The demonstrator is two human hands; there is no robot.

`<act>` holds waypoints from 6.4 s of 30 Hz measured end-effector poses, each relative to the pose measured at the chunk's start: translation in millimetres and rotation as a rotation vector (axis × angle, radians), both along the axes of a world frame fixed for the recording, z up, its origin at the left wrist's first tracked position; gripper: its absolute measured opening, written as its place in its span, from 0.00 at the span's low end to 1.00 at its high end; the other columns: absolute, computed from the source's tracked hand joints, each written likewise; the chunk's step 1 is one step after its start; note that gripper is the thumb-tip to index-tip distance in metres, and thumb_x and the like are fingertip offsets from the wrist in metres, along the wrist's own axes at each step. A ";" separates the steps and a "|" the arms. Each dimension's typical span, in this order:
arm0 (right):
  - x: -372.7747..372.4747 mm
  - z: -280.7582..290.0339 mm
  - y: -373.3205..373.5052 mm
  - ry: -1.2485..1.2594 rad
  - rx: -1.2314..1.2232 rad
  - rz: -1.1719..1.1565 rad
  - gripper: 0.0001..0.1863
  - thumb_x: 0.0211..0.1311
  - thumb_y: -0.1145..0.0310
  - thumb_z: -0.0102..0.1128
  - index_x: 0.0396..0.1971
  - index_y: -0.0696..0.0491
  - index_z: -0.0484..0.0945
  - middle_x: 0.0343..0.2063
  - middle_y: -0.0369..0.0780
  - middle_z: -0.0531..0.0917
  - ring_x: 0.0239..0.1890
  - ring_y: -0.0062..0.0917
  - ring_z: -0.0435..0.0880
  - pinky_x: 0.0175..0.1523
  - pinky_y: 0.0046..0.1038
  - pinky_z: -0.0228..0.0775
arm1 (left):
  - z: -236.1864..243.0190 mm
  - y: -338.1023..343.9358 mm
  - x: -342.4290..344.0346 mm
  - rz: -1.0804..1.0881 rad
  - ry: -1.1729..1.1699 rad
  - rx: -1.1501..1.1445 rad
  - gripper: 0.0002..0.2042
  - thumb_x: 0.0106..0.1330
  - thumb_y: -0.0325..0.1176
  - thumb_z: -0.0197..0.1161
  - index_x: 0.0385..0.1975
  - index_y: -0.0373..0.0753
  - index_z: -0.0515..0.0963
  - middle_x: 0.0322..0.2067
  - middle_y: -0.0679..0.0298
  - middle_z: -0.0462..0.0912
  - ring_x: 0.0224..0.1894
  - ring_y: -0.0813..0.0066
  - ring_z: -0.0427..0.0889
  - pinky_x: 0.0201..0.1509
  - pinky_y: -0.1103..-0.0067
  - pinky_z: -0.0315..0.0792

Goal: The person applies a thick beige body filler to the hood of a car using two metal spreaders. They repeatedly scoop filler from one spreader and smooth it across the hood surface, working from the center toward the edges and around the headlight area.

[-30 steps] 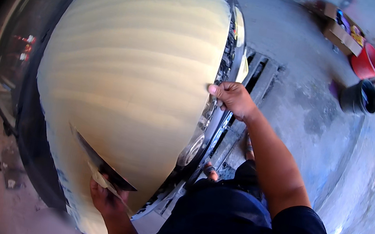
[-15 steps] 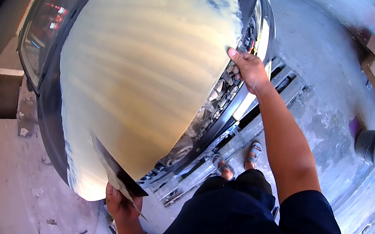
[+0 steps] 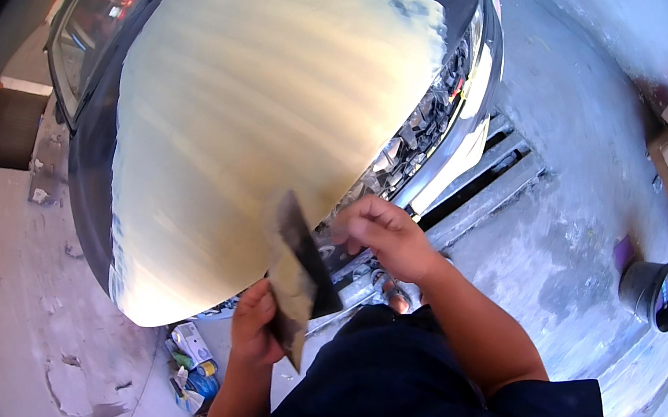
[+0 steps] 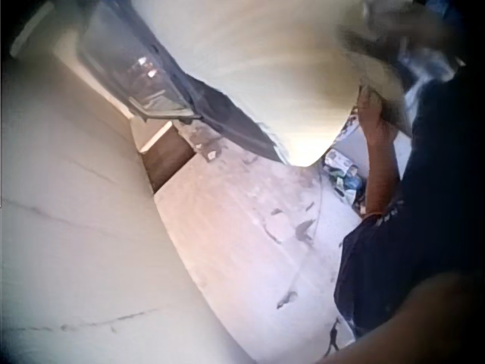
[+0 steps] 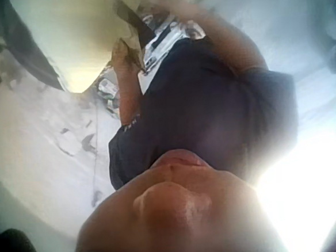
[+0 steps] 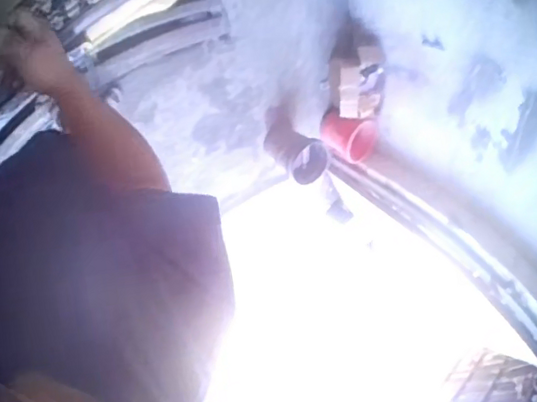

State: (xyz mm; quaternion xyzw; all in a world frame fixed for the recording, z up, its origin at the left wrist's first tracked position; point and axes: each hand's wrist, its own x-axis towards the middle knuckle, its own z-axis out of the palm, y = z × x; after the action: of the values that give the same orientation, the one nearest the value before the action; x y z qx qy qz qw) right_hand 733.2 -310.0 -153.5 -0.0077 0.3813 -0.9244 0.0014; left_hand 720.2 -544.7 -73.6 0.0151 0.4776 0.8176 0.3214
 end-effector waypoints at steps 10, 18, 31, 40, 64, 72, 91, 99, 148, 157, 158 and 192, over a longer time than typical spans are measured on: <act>14.0 66.9 14.5 0.058 -0.272 -0.045 0.41 0.55 0.45 0.62 0.60 0.57 0.61 0.45 0.51 0.78 0.49 0.36 0.78 0.54 0.35 0.71 | 7.0 58.2 -4.5 -0.208 -0.039 0.115 0.19 0.69 0.30 0.53 0.58 0.33 0.66 0.51 0.55 0.77 0.50 0.65 0.80 0.55 0.70 0.75; 51.2 92.3 36.6 0.162 1.075 -0.644 0.28 0.48 0.76 0.62 0.54 0.54 0.76 0.57 0.46 0.70 0.57 0.35 0.70 0.58 0.36 0.67 | 22.1 50.0 -29.0 0.013 0.270 -0.085 0.15 0.70 0.30 0.53 0.54 0.34 0.68 0.49 0.60 0.77 0.51 0.74 0.75 0.59 0.74 0.67; 45.5 110.9 -28.0 0.176 1.638 -0.654 0.25 0.40 0.71 0.69 0.45 0.44 0.82 0.54 0.39 0.71 0.55 0.39 0.70 0.52 0.41 0.64 | 25.1 32.0 -32.9 0.000 0.412 -0.222 0.14 0.71 0.30 0.53 0.54 0.32 0.68 0.45 0.59 0.78 0.47 0.77 0.77 0.55 0.78 0.69; 47.4 56.4 -6.6 0.003 1.594 -0.702 0.24 0.45 0.70 0.68 0.48 0.49 0.81 0.53 0.43 0.73 0.55 0.40 0.70 0.56 0.40 0.64 | 12.6 12.0 -86.7 0.261 0.710 -0.273 0.15 0.71 0.32 0.54 0.52 0.30 0.67 0.46 0.60 0.77 0.48 0.75 0.75 0.56 0.75 0.69; -4.8 -9.7 61.9 0.072 1.814 -0.607 0.24 0.52 0.73 0.62 0.53 0.42 0.77 0.58 0.36 0.69 0.63 0.37 0.63 0.63 0.41 0.58 | -40.8 10.7 -178.5 0.194 0.592 -0.126 0.15 0.71 0.29 0.52 0.54 0.32 0.66 0.51 0.56 0.75 0.54 0.67 0.74 0.62 0.69 0.68; -1.5 -10.1 64.5 0.060 1.786 -0.629 0.26 0.51 0.75 0.64 0.54 0.45 0.77 0.58 0.39 0.68 0.63 0.37 0.63 0.62 0.42 0.59 | -41.4 10.7 -177.8 0.196 0.584 -0.135 0.15 0.70 0.30 0.53 0.53 0.32 0.65 0.51 0.57 0.75 0.54 0.67 0.74 0.61 0.69 0.68; -5.7 -12.5 83.5 0.043 1.772 -0.644 0.27 0.51 0.75 0.64 0.55 0.45 0.76 0.60 0.38 0.67 0.64 0.38 0.63 0.63 0.42 0.59 | -39.0 12.4 -175.7 0.194 0.584 -0.151 0.16 0.70 0.31 0.54 0.54 0.32 0.66 0.51 0.58 0.75 0.53 0.67 0.74 0.61 0.70 0.67; -7.1 -20.5 93.7 0.049 1.815 -0.618 0.25 0.53 0.74 0.62 0.54 0.44 0.77 0.60 0.37 0.68 0.64 0.37 0.63 0.64 0.42 0.58 | -37.1 14.2 -173.2 0.202 0.576 -0.150 0.15 0.71 0.30 0.52 0.54 0.33 0.66 0.51 0.58 0.75 0.53 0.67 0.74 0.61 0.70 0.66; 6.4 -7.0 44.6 0.033 1.788 -0.575 0.27 0.49 0.78 0.58 0.53 0.45 0.76 0.58 0.39 0.67 0.65 0.41 0.60 0.64 0.44 0.57 | -38.9 13.1 -173.9 0.184 0.570 -0.147 0.15 0.70 0.31 0.54 0.53 0.32 0.66 0.52 0.56 0.74 0.55 0.65 0.74 0.62 0.68 0.67; 5.7 -7.9 33.6 0.033 1.852 -0.577 0.28 0.47 0.75 0.61 0.53 0.42 0.76 0.57 0.37 0.68 0.65 0.41 0.59 0.63 0.45 0.58 | -38.0 13.1 -172.7 0.180 0.565 -0.131 0.15 0.70 0.30 0.54 0.53 0.32 0.67 0.51 0.56 0.75 0.54 0.66 0.75 0.61 0.69 0.68; 3.6 -6.6 31.1 0.036 1.858 -0.565 0.28 0.47 0.75 0.61 0.53 0.42 0.76 0.57 0.37 0.68 0.64 0.42 0.60 0.63 0.45 0.58 | -37.4 13.7 -172.7 0.177 0.567 -0.129 0.15 0.70 0.29 0.54 0.53 0.32 0.67 0.51 0.56 0.75 0.53 0.66 0.75 0.61 0.69 0.68; -15.9 19.4 27.3 -0.425 1.742 -0.501 0.25 0.62 0.59 0.52 0.61 0.40 0.67 0.59 0.38 0.67 0.56 0.45 0.67 0.58 0.47 0.64 | -14.6 16.4 -77.6 0.155 0.257 -0.070 0.13 0.68 0.26 0.50 0.52 0.35 0.68 0.50 0.58 0.75 0.54 0.66 0.74 0.62 0.68 0.66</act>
State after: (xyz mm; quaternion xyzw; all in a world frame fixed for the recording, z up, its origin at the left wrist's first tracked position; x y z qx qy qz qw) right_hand 717.2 -282.6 -134.1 0.2482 0.9229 -0.2673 -0.1230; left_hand 642.7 -528.3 -88.2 0.0713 0.5428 0.8141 0.1937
